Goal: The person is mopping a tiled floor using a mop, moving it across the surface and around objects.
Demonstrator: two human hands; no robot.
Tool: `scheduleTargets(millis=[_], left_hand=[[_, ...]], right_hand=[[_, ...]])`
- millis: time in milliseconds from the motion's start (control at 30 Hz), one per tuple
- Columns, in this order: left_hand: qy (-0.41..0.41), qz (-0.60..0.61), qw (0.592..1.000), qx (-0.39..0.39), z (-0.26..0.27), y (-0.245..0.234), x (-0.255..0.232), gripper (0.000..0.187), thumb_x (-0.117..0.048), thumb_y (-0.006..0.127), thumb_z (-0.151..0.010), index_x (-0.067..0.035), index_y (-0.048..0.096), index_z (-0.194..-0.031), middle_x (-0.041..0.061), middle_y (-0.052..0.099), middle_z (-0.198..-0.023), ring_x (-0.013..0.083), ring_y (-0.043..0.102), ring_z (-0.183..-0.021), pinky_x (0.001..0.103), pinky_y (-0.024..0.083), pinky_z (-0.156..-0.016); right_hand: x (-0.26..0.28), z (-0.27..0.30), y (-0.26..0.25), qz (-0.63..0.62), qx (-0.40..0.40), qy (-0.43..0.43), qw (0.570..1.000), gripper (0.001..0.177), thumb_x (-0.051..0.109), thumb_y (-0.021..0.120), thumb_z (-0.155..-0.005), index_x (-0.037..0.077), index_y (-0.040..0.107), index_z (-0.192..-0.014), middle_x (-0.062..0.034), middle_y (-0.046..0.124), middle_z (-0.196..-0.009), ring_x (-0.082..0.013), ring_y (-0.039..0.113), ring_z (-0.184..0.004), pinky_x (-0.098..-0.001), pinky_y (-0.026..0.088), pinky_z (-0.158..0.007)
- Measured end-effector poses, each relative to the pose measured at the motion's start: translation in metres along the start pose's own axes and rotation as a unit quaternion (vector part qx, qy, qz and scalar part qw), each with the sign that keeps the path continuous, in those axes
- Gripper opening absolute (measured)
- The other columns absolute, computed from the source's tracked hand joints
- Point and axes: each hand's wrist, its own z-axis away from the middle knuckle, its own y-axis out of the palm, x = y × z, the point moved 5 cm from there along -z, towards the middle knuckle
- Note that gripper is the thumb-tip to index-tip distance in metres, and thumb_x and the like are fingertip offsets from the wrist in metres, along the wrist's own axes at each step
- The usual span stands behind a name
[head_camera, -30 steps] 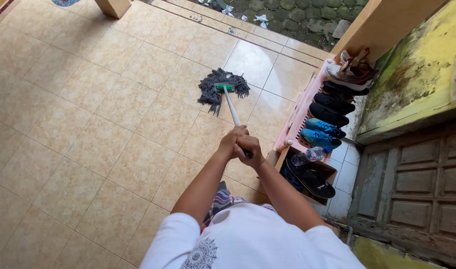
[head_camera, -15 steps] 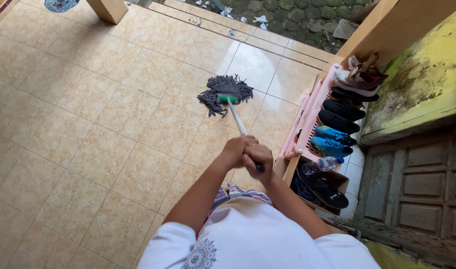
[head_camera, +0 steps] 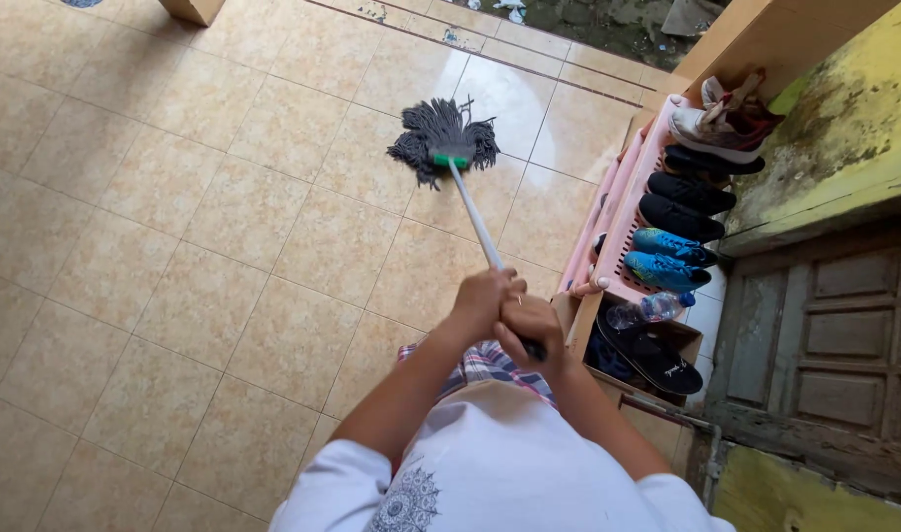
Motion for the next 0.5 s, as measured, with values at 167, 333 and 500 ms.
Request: scheduleTargets(millis=[167,333,500], left_hand=[[0.001,-0.014,1.0,-0.01,-0.023,0.001,0.005,0.014,-0.024,0.067,-0.08,-0.016,0.067,-0.091,0.009,0.068,-0.111,0.0343,0.069,-0.099,0.043,0.057,-0.079],[-0.007,0.049,0.993,-0.104,-0.075,0.034,0.093,0.012,-0.022,0.068,-0.08,-0.014,0.069,-0.088,0.013,0.065,-0.127,0.0376,0.063,-0.111,0.043,0.056,-0.084],[-0.008,0.046,0.995,-0.083,-0.108,0.006,0.113,0.012,-0.024,0.064,-0.093,-0.014,0.066,-0.087,0.004,0.068,-0.108,0.028,0.067,-0.098,0.042,0.054,-0.089]], right_hand=[[-0.021,-0.017,-0.008,-0.027,-0.016,-0.016,0.999,0.024,0.0,0.062,-0.084,0.003,0.047,-0.065,-0.0113,0.047,-0.064,-0.0309,0.049,-0.057,-0.0415,0.039,-0.057],[-0.124,-0.029,0.016,0.035,0.018,-0.033,0.999,0.024,0.0,0.067,-0.079,0.004,0.048,-0.063,-0.012,0.05,-0.063,-0.0328,0.05,-0.057,-0.0428,0.038,-0.057],[-0.144,-0.075,0.015,0.016,0.056,-0.007,0.998,0.028,0.001,0.068,-0.078,0.004,0.047,-0.061,-0.0116,0.05,-0.061,-0.0315,0.049,-0.055,-0.0418,0.039,-0.057]])
